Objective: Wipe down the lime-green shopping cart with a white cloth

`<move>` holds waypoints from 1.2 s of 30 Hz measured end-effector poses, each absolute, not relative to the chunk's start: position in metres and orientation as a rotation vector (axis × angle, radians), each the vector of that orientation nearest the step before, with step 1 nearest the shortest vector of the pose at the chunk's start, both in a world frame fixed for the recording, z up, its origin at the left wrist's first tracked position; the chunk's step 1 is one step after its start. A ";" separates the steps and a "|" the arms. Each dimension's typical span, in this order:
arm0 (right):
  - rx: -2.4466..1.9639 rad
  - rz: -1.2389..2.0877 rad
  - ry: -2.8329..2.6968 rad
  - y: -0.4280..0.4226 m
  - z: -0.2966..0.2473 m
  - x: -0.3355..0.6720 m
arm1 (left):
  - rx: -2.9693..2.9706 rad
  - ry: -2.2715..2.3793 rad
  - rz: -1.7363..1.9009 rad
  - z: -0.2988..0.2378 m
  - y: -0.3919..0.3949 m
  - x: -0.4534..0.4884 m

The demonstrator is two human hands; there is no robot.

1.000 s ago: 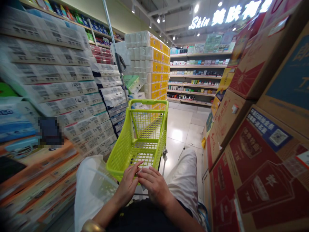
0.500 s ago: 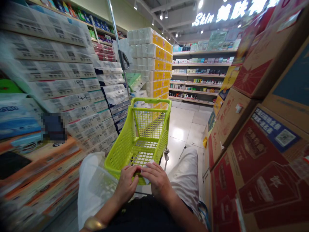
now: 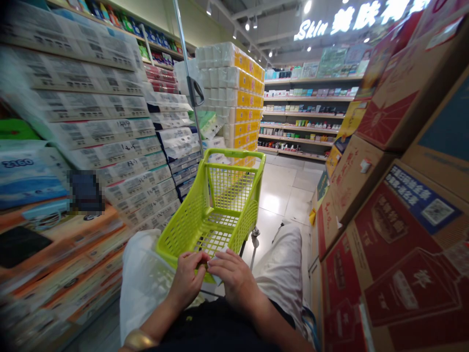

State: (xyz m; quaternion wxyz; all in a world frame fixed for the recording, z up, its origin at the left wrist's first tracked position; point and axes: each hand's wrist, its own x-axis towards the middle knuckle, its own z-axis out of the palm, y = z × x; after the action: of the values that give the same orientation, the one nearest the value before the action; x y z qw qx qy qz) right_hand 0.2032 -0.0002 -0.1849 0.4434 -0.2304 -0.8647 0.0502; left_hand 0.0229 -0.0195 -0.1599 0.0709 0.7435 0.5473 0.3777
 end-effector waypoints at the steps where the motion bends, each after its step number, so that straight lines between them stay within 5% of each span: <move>1: -0.551 0.127 -2.159 -0.001 -0.186 0.202 | 2.241 1.659 1.134 -0.160 -0.019 0.020; 36: -0.740 0.086 -2.063 0.026 -0.166 0.209 | 2.557 1.819 1.129 -0.168 -0.018 -0.001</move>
State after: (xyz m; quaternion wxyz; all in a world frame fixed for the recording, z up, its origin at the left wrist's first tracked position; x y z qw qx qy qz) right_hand 0.2095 0.0257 -0.1665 0.4567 -0.3001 -0.8367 0.0348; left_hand -0.0007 -0.0180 -0.1679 -0.0966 0.7631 0.5429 0.3370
